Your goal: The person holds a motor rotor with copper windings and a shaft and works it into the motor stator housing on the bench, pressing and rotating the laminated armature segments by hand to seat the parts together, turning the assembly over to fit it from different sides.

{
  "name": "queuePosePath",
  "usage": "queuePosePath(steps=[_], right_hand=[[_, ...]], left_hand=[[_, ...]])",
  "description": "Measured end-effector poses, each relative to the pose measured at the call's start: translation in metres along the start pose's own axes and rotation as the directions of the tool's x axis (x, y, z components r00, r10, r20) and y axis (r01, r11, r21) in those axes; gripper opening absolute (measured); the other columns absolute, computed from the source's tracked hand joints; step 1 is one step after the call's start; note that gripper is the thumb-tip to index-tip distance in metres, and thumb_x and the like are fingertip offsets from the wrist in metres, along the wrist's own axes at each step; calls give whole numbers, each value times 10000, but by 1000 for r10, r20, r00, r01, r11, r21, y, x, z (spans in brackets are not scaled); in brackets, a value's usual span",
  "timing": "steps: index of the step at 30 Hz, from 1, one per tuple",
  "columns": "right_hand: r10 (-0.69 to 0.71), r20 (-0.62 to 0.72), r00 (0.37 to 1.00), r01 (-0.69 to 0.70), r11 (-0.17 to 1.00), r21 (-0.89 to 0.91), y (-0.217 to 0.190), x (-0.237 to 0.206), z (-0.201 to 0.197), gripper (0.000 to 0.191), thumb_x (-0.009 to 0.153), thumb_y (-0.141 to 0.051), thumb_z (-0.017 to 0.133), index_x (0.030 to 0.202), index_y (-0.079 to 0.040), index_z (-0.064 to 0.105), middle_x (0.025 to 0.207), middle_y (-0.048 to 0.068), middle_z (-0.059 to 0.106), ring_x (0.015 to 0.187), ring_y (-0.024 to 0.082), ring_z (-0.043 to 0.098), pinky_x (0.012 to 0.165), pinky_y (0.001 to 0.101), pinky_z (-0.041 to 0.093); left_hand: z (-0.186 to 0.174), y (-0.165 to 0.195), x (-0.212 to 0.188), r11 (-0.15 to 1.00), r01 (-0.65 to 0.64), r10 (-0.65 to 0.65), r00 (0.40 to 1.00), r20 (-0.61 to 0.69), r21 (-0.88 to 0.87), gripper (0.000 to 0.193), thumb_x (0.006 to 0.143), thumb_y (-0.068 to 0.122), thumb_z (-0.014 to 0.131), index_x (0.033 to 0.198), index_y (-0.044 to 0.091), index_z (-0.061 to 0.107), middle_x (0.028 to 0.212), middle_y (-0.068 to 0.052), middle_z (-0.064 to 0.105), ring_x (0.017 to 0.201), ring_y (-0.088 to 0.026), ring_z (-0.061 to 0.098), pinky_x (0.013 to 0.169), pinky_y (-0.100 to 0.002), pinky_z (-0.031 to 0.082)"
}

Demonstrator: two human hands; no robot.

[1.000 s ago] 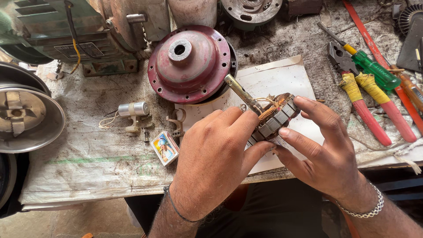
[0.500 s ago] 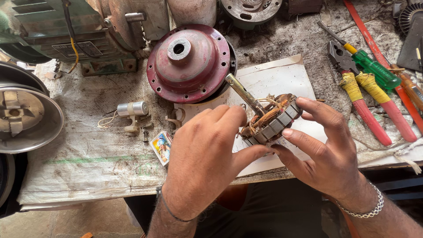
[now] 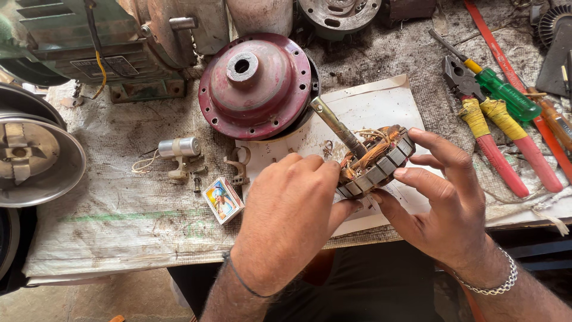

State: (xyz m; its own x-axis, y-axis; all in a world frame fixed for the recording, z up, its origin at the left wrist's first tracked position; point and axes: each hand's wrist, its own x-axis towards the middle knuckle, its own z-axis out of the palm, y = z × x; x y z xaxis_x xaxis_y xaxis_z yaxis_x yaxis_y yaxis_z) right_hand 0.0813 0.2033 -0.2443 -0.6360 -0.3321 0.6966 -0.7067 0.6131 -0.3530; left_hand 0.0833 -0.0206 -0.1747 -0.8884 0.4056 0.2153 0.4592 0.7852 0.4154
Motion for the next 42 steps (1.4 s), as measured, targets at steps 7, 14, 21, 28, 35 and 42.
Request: queuePosePath(steps=[7, 14, 21, 28, 35, 42], right_hand=[[57, -16, 998, -57, 998, 0, 4, -8, 0, 529, 870, -161, 858, 1226, -68, 479, 1445, 255, 503, 1146, 283, 671, 922, 367, 633], [59, -27, 998, -59, 998, 17, 5, -6, 0, 505, 905, -157, 817, 1250, -55, 462, 1442, 267, 501, 1241, 339, 654, 964, 395, 635], [39, -31, 999, -39, 999, -5, 4, -2, -2, 530, 886, -146, 815, 1252, -65, 441, 1415, 276, 514, 1302, 422, 612, 1041, 478, 575], [41, 44, 998, -45, 995, 90, 4, 2, -5, 545, 874, -136, 808, 1257, -48, 430, 1351, 270, 593, 1250, 414, 658, 984, 453, 589], [78, -23, 997, -77, 996, 54, 0, 1, -8, 449, 856, -98, 829, 1203, -65, 547, 1288, 185, 654, 1167, 345, 709, 915, 395, 613], [92, -60, 994, -88, 994, 62, 1, -2, -7, 348, 864, -71, 834, 1144, -89, 628, 1225, 127, 680, 1109, 278, 734, 877, 348, 627]], left_hand=[[3, 5, 1, 999, -19, 19, 1000, -20, -33, 371, 715, 331, 853, 858, 39, 674, 827, -99, 683, 834, -309, 666, 718, -457, 514], [8, 8, 4, 998, -60, 56, 991, -118, -28, 353, 704, 295, 852, 872, 40, 676, 785, -90, 675, 802, -303, 667, 680, -452, 516], [15, 12, 7, 997, -71, 69, 973, -220, -1, 317, 672, 278, 826, 835, 52, 675, 757, -71, 668, 760, -285, 665, 658, -446, 517], [8, 17, 3, 998, -65, 68, 947, -315, 20, 329, 641, 294, 825, 827, 70, 672, 757, -63, 637, 737, -282, 643, 644, -424, 514], [5, 19, 5, 997, -72, 69, 965, -253, -5, 364, 652, 271, 828, 905, 55, 681, 801, -72, 641, 764, -283, 640, 648, -423, 525], [2, 19, 2, 998, -52, 45, 980, -195, -29, 397, 644, 276, 842, 946, 55, 710, 803, -75, 662, 757, -286, 658, 644, -425, 527]])
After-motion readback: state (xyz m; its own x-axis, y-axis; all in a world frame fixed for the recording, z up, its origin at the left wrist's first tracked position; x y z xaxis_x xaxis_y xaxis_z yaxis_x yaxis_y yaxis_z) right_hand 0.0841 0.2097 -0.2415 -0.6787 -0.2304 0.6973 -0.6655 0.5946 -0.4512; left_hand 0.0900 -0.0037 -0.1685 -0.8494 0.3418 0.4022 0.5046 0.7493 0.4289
